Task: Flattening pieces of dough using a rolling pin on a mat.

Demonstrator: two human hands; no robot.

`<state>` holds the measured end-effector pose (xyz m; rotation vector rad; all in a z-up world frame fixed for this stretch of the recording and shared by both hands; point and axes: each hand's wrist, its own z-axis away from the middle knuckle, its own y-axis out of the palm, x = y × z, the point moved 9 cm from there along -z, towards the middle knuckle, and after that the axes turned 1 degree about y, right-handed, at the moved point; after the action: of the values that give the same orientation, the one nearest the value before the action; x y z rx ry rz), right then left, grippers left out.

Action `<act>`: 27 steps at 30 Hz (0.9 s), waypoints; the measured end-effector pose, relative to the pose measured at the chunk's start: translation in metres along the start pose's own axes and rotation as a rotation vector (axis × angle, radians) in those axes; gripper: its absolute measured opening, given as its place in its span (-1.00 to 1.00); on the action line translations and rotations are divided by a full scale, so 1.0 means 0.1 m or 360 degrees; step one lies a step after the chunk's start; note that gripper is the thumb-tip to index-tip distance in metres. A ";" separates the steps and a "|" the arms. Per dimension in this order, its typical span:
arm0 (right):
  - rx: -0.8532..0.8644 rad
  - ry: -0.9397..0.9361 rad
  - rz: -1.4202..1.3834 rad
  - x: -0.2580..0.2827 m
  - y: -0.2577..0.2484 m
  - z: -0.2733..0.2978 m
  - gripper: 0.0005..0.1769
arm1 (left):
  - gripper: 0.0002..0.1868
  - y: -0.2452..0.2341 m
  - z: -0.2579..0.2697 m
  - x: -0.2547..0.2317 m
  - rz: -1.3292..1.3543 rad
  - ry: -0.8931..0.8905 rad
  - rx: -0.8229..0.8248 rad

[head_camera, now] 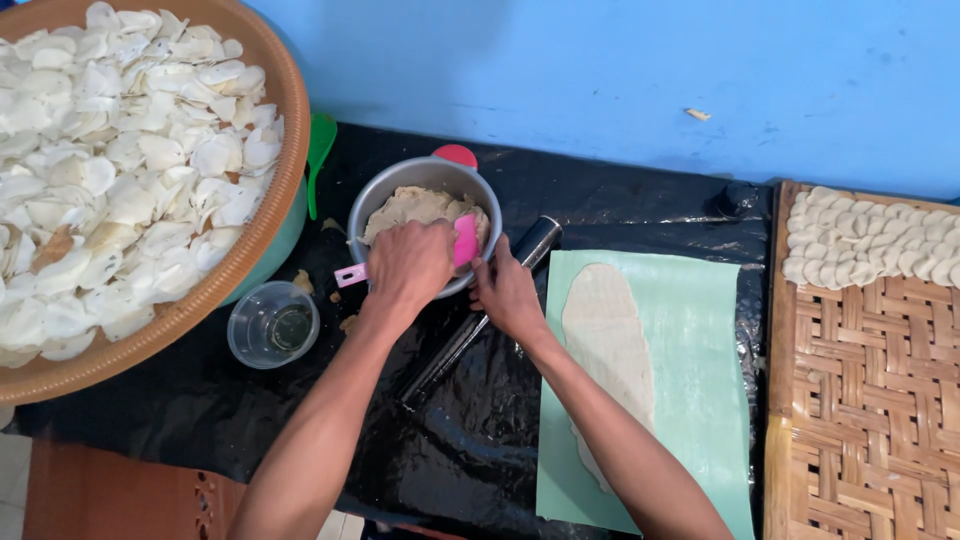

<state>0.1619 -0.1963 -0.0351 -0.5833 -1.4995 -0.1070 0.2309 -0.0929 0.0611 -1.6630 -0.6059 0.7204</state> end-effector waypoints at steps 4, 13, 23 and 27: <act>-0.0003 0.0045 -0.0092 -0.02 0.00 0.05 -0.51 | -0.68 -0.12 0.12 0.01 0.0089 0.0035 -0.0050; -0.0002 0.0079 -0.0175 0.04 -0.01 0.09 -0.46 | -0.69 -0.18 0.25 0.22 0.0245 -0.0135 -0.0092; 0.0057 0.0062 0.0114 -0.16 -0.61 0.15 -0.47 | -0.74 -0.49 0.55 -0.14 0.0496 -0.0198 -0.0238; -0.0574 -0.0319 0.0573 -0.18 -2.04 0.33 -0.58 | -0.84 -0.27 0.76 -0.62 0.0791 0.0069 -0.0325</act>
<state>0.0455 -0.3627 0.0066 -1.1746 -1.5535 -0.0397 0.1326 -0.0815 0.0849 -2.0439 -0.2359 0.9977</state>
